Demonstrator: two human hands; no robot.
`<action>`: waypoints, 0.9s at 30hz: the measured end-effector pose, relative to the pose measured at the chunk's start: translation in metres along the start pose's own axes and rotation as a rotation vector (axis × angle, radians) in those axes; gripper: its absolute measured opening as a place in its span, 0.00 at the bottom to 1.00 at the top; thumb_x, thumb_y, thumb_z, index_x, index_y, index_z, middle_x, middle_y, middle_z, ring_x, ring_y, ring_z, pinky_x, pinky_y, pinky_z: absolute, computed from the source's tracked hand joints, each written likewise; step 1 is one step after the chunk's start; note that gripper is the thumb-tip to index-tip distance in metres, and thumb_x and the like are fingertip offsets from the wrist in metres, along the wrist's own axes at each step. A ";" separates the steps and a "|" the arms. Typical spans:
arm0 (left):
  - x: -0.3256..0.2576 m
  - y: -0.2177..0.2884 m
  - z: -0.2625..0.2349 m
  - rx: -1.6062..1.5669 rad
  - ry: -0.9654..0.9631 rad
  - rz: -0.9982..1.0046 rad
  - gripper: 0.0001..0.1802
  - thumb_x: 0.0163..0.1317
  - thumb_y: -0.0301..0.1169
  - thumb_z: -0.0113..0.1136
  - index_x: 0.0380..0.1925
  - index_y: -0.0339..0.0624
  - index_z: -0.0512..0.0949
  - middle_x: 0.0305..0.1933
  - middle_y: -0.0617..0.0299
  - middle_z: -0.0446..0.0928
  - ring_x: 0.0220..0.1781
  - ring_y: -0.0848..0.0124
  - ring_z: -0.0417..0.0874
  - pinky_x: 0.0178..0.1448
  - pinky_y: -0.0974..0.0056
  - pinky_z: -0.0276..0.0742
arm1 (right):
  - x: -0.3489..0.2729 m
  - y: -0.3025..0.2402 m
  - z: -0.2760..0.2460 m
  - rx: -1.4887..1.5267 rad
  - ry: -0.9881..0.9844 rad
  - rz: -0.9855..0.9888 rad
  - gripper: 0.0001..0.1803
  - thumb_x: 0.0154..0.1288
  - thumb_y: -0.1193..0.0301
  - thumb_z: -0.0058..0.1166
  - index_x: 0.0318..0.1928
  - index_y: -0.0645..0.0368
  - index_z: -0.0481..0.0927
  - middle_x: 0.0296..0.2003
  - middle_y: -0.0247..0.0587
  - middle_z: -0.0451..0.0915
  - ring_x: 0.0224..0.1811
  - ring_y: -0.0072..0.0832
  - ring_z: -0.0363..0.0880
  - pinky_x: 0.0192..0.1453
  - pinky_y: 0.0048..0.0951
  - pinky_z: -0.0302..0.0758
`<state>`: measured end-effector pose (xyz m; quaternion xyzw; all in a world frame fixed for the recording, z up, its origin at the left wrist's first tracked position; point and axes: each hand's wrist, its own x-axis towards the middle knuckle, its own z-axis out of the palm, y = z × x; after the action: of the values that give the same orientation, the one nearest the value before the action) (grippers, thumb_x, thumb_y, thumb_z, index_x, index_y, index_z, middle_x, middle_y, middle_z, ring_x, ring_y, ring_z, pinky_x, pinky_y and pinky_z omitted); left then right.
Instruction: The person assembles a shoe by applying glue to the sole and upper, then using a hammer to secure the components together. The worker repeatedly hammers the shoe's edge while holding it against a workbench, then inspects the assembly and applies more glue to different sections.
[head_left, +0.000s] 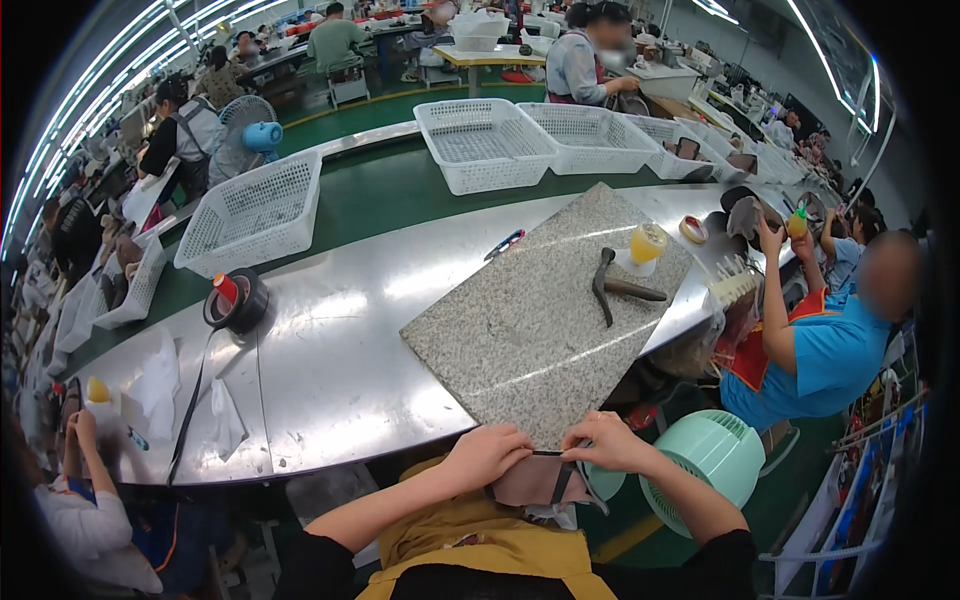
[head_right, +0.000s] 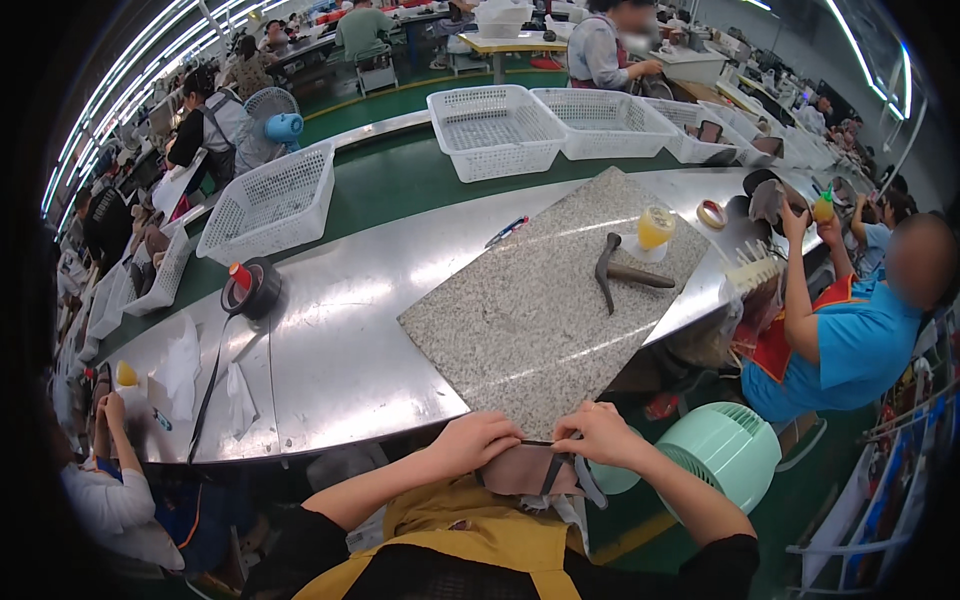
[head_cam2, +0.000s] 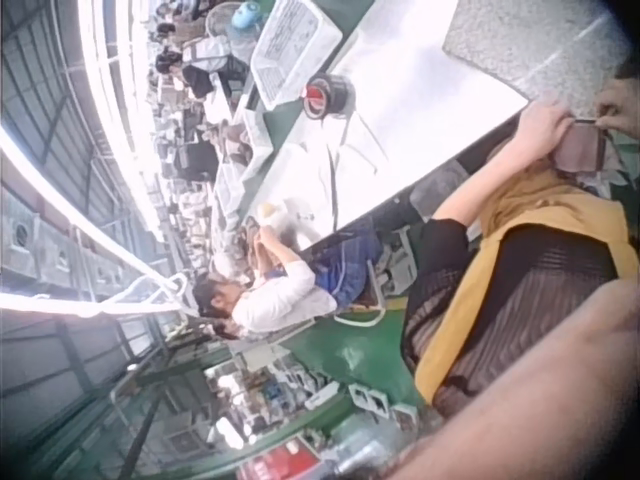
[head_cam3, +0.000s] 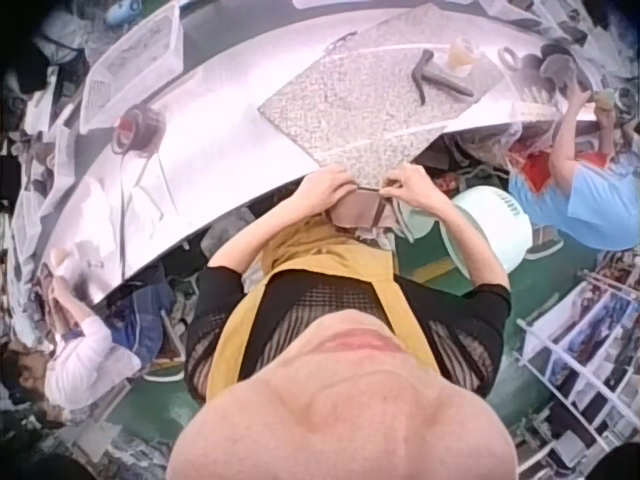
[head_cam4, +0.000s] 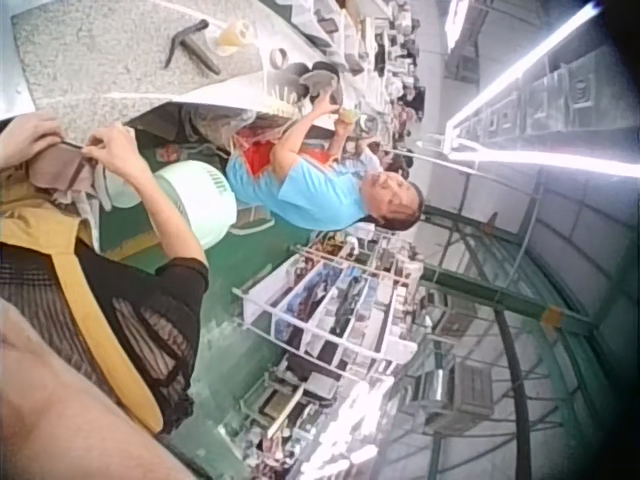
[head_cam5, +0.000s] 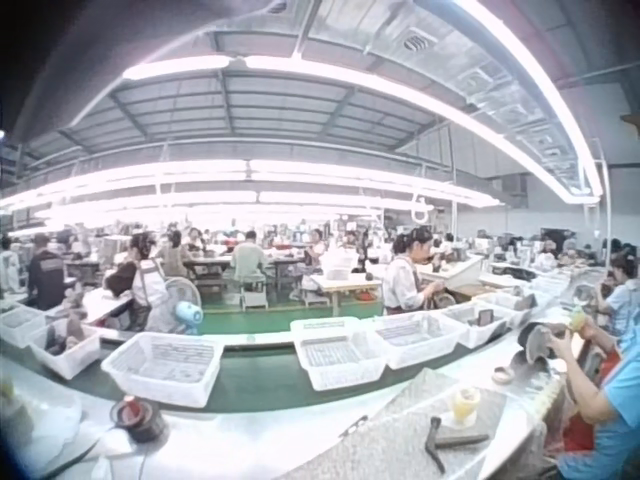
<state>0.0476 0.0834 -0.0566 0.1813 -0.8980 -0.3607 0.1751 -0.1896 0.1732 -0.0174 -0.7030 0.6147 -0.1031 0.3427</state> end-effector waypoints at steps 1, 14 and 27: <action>0.000 0.001 -0.001 0.005 -0.005 -0.013 0.08 0.64 0.36 0.53 0.36 0.48 0.79 0.32 0.59 0.74 0.38 0.59 0.79 0.41 0.58 0.75 | 0.000 0.000 0.000 0.010 0.004 -0.003 0.13 0.57 0.56 0.60 0.36 0.49 0.84 0.30 0.31 0.82 0.43 0.32 0.73 0.58 0.36 0.60; 0.001 0.000 -0.001 0.027 0.017 0.003 0.08 0.63 0.37 0.54 0.37 0.48 0.79 0.32 0.60 0.74 0.38 0.59 0.79 0.41 0.58 0.75 | 0.002 -0.004 -0.007 -0.028 0.015 -0.025 0.11 0.57 0.58 0.60 0.35 0.49 0.84 0.30 0.31 0.82 0.42 0.32 0.73 0.57 0.35 0.62; 0.002 0.003 -0.004 0.022 -0.046 -0.014 0.09 0.65 0.36 0.53 0.39 0.46 0.79 0.34 0.59 0.75 0.41 0.59 0.78 0.45 0.58 0.75 | 0.004 -0.006 -0.011 0.010 -0.032 0.026 0.11 0.56 0.58 0.61 0.35 0.48 0.84 0.30 0.31 0.83 0.43 0.33 0.74 0.55 0.37 0.62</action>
<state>0.0464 0.0825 -0.0514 0.1812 -0.9045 -0.3559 0.1499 -0.1898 0.1655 -0.0067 -0.6947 0.6177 -0.0905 0.3573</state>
